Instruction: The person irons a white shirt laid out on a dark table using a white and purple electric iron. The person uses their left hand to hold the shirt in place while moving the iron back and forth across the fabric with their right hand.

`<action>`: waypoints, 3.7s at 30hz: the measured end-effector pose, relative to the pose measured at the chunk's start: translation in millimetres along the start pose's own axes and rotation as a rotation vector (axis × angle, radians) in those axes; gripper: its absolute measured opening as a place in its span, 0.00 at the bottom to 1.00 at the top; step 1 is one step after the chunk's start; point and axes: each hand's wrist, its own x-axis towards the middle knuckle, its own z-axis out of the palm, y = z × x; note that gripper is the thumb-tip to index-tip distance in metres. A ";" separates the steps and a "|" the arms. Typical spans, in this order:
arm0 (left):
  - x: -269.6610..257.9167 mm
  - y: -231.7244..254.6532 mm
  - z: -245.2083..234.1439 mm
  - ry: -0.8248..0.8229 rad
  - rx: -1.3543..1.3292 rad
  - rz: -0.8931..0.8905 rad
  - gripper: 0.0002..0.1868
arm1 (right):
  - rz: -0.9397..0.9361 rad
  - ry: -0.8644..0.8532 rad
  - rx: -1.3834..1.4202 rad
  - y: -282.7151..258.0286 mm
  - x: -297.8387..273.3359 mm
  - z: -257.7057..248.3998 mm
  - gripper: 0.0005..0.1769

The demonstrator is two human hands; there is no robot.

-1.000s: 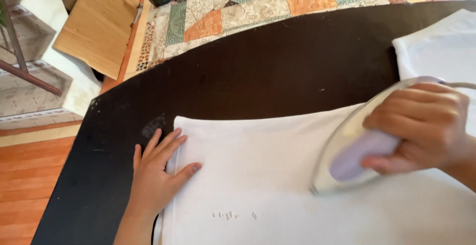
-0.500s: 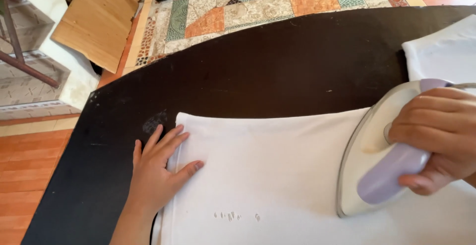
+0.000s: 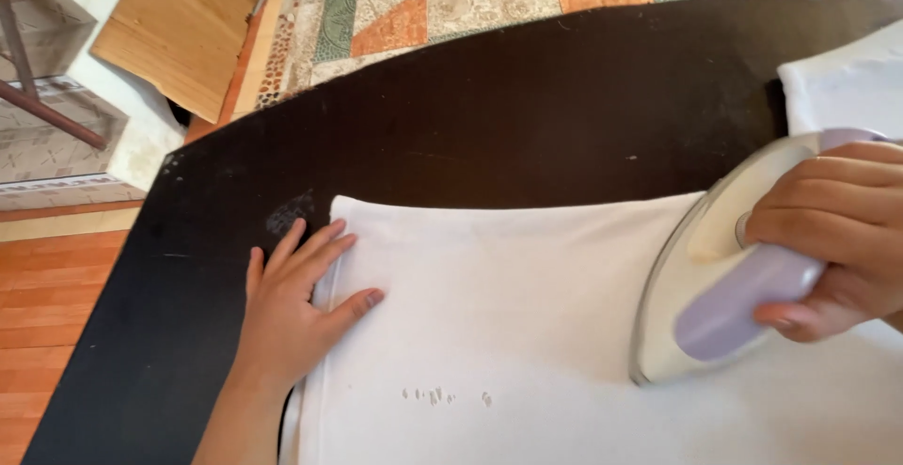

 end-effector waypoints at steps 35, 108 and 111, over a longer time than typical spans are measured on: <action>-3.1 3.4 -3.3 -0.012 -0.001 -0.025 0.37 | 0.130 -0.238 -0.049 11.9 -21.6 -13.2 0.40; -2.8 5.7 -3.9 -0.019 -0.037 -0.010 0.37 | 0.160 -0.198 -0.014 22.5 -28.1 -0.3 0.28; -2.2 4.2 -3.2 -0.023 -0.030 -0.002 0.38 | 0.148 -0.235 0.034 31.4 -52.0 -2.3 0.34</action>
